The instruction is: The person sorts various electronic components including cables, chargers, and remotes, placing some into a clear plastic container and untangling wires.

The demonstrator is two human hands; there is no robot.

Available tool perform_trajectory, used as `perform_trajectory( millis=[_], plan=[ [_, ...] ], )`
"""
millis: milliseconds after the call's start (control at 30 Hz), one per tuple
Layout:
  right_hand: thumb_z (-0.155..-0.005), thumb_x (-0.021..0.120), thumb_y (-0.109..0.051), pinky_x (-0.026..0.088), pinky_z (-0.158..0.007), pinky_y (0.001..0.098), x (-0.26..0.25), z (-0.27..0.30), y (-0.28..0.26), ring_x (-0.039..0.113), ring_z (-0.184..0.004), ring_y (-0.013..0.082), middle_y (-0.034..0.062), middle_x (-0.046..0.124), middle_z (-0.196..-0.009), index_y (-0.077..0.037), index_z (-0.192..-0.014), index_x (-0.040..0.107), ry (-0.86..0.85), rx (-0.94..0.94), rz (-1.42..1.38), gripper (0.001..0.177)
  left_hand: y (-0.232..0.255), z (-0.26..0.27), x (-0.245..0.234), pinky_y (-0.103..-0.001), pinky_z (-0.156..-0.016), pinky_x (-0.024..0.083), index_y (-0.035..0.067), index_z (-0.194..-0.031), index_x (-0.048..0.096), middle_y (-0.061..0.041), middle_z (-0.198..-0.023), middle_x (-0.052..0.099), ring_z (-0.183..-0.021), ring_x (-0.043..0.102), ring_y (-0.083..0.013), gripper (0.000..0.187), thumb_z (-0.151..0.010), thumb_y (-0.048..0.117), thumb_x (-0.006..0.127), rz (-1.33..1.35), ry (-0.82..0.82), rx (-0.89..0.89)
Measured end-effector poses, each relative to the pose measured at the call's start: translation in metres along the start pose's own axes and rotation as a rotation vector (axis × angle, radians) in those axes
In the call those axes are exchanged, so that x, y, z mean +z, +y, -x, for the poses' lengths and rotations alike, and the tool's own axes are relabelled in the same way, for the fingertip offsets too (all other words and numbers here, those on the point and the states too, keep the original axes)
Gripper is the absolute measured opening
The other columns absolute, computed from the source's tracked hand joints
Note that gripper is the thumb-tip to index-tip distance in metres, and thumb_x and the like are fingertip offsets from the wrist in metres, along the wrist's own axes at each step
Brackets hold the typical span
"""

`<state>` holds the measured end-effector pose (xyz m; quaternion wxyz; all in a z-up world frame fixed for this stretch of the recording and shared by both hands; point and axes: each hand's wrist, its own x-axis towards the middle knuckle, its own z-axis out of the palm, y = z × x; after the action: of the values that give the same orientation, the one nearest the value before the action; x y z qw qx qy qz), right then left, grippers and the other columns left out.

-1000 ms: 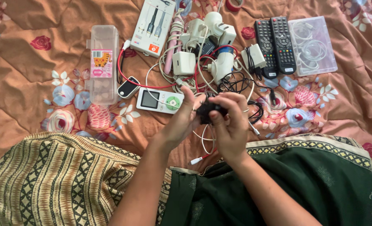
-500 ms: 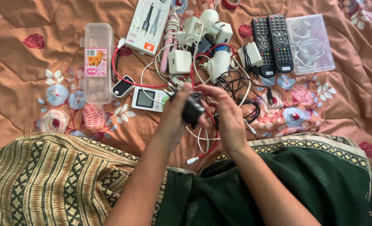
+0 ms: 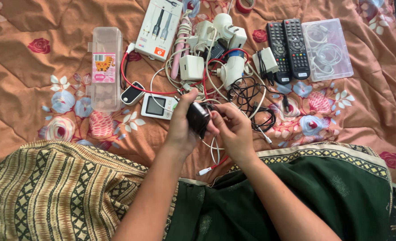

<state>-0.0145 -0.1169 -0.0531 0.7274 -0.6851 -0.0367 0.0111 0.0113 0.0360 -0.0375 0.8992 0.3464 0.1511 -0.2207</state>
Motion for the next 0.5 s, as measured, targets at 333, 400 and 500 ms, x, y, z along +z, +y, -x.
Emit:
perform_trajectory(
  millis=[333,400,500],
  plan=[
    [-0.107,0.059,-0.006,0.054,-0.087,0.0244,0.004,0.003,-0.006,0.061,-0.097,0.0071,0.0025,0.061,-0.106,0.003,-0.118,0.061,0.024,-0.110,0.106,0.015,-0.007,-0.017,-0.011,-0.025,-0.071,0.054,0.009,-0.116,0.056,-0.003,-0.094,0.057,-0.081,0.059,-0.0088,0.032,-0.103,0.037,0.066,-0.132,0.156,0.353],
    [-0.110,0.056,-0.011,0.052,-0.085,0.0247,0.004,0.005,-0.004,0.059,-0.094,0.0070,0.0024,0.059,-0.104,0.001,-0.119,0.059,0.001,-0.091,0.117,0.016,-0.004,-0.018,-0.020,-0.028,-0.077,0.052,0.005,-0.124,0.053,-0.005,-0.100,0.059,-0.087,0.059,-0.0107,0.038,-0.106,0.037,0.063,-0.166,0.136,0.360],
    [-0.114,0.049,-0.019,0.050,-0.088,0.0249,0.000,0.000,0.003,0.058,-0.095,0.0072,0.0029,0.063,-0.102,-0.001,-0.117,0.055,-0.001,-0.011,-0.072,0.019,-0.005,-0.013,-0.016,-0.029,-0.080,0.055,0.004,-0.136,0.052,-0.007,-0.106,0.066,-0.090,0.063,-0.0115,0.049,-0.103,0.039,0.059,-0.211,0.088,0.306]
  ],
)
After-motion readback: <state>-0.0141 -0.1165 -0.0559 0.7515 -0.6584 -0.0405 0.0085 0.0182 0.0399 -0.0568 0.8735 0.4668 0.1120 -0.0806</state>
